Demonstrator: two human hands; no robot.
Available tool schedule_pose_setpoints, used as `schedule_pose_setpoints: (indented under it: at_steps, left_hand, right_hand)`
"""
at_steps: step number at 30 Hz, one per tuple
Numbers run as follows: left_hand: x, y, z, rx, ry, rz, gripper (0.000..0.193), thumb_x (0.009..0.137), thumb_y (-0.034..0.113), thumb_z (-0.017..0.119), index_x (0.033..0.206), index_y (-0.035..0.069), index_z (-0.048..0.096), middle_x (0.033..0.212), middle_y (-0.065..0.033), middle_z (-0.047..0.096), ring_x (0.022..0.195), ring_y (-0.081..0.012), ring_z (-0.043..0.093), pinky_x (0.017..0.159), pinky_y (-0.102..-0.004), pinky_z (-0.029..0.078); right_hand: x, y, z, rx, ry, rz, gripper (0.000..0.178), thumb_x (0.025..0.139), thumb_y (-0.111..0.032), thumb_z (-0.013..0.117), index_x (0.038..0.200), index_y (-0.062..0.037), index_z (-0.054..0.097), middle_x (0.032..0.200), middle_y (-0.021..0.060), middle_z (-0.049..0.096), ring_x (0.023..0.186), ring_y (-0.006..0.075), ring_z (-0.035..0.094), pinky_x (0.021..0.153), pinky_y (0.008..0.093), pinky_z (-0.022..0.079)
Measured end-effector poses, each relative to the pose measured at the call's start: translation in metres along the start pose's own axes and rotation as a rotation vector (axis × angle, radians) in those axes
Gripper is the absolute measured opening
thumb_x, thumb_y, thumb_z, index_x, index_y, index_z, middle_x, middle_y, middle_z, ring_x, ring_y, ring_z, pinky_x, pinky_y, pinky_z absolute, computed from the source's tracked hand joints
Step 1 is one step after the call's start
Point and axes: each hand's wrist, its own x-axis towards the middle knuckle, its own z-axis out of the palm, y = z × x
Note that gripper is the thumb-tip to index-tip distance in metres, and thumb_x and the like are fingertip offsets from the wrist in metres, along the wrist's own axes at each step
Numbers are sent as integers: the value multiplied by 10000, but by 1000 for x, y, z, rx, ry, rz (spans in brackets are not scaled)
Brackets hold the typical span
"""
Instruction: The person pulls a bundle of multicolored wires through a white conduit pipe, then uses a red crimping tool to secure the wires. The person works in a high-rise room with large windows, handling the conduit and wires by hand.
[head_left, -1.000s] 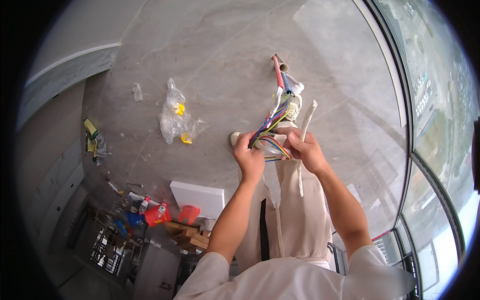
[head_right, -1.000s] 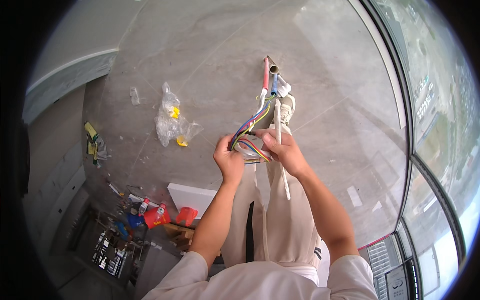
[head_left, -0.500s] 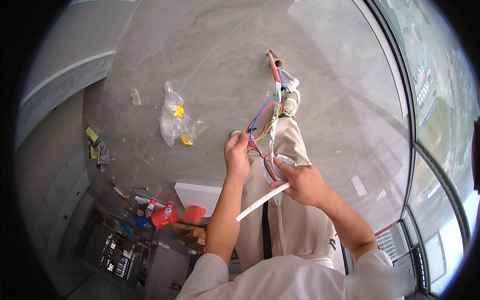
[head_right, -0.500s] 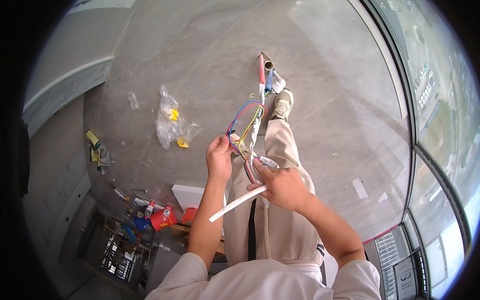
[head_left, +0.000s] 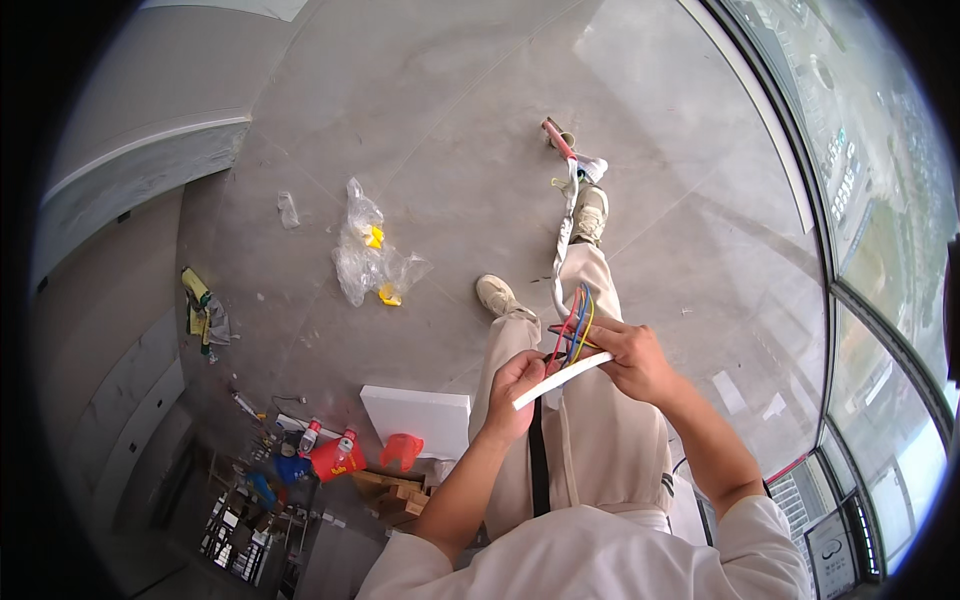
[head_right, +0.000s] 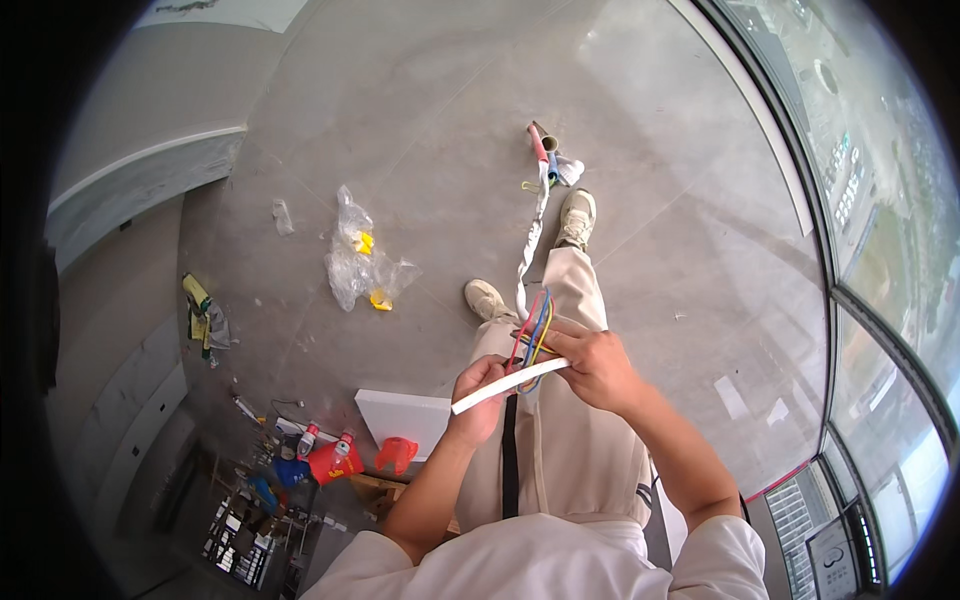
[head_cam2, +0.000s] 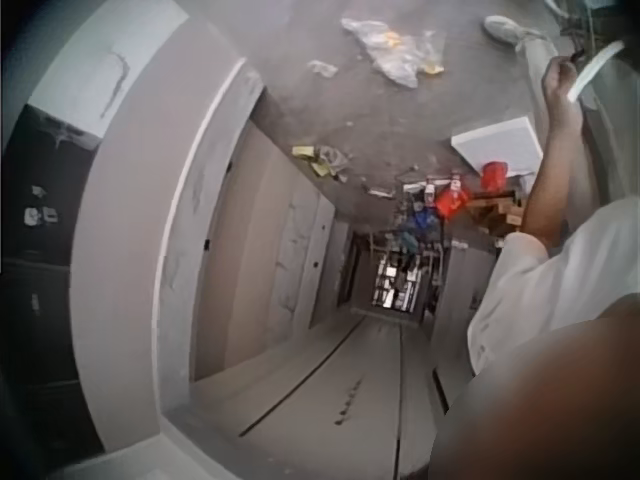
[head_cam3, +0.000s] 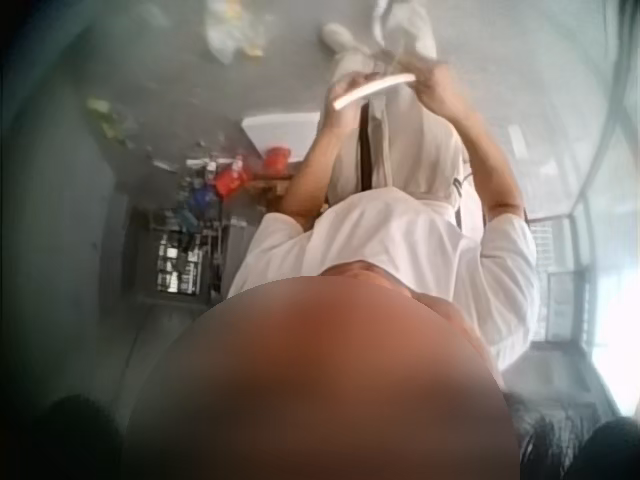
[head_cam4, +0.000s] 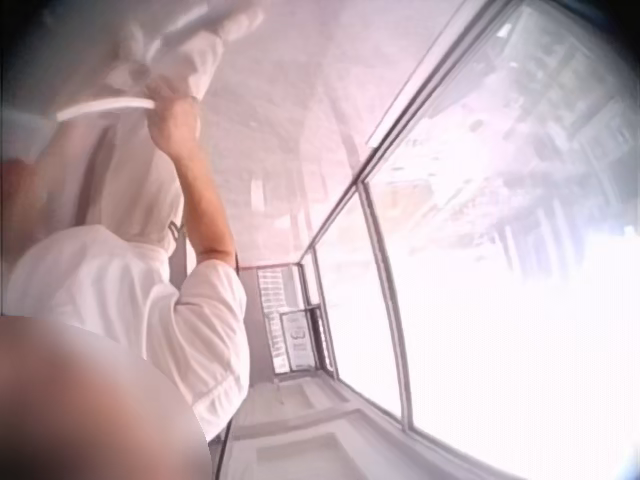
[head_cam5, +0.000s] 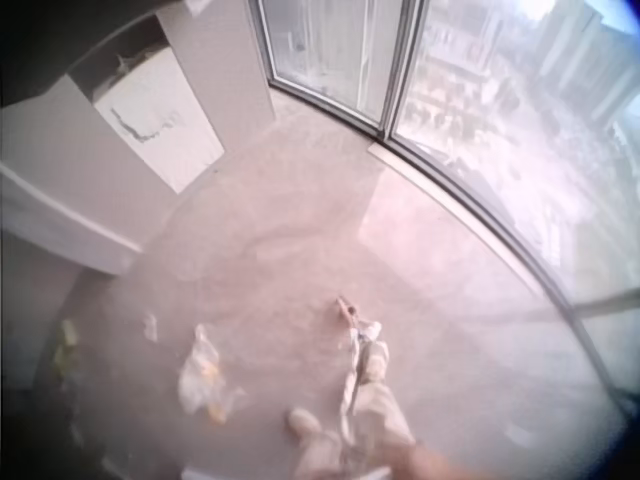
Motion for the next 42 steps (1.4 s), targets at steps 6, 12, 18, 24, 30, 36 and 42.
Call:
schedule_pose_setpoints:
  at_steps: [6, 12, 18, 24, 30, 36, 42]
  left_hand:
    - [-70, -16, -12, -173, -185, -232, 173, 1025, 158, 561, 1078, -5, 588, 1037, -96, 658, 1010, -225, 648, 1047, -429, 495]
    - [-154, -20, -55, -601, -271, -299, 237, 1061, 223, 531, 988, -1, 563, 969, -87, 581, 1022, -225, 650, 1093, -493, 533]
    - [-242, -53, -11, -298, -282, -151, 197, 1043, 226, 561, 1023, 34, 602, 980, -79, 594, 1087, -280, 627, 1074, -501, 528]
    - [-336, -80, 30, -368, -191, 33, 231, 1039, 251, 570, 924, 51, 555, 949, -75, 595, 1030, -281, 619, 980, -488, 562]
    - [-414, -70, 7, -648, 293, 410, 243, 1034, 240, 567, 871, 60, 570, 889, -78, 621, 859, -228, 620, 850, -425, 577]
    - [-507, -106, -24, -725, 657, 624, 225, 1019, 227, 572, 868, 61, 584, 758, -60, 624, 685, -197, 599, 646, -326, 525]
    - [-637, -137, -137, -904, 1035, 957, 307, 1044, 285, 539, 838, 58, 552, 684, -60, 594, 630, -187, 576, 608, -308, 498]
  right_hand:
    - [-25, -10, 19, 578, 56, 386, 291, 1042, -302, 608, 1135, -37, 687, 906, -15, 648, 782, 79, 523, 711, 255, 453]
    - [-93, -44, 25, 869, -150, 547, 398, 1006, -240, 649, 1354, -64, 569, 970, 5, 688, 535, 10, 310, 457, 210, 235]
    - [-116, -71, 58, 856, -443, 519, 445, 1035, -267, 613, 1419, -51, 553, 926, -6, 668, 522, 29, 314, 447, 236, 250]
    - [-183, -126, 6, 832, -279, 216, 413, 980, -425, 680, 1049, -18, 687, 694, -56, 478, 547, 30, 319, 471, 230, 218]
    - [-204, -51, -54, 1579, 227, 68, 280, 1050, -171, 518, 1252, 22, 531, 842, 14, 489, 661, 98, 440, 557, 229, 438]
    - [-129, 32, -8, 1631, 467, 332, 311, 1112, -259, 388, 1282, -31, 513, 856, 82, 554, 672, 169, 522, 619, 322, 532]
    - [-42, 50, 46, 1466, 443, 555, 157, 1045, -123, 477, 985, -21, 581, 762, 36, 481, 642, 150, 458, 588, 315, 465]
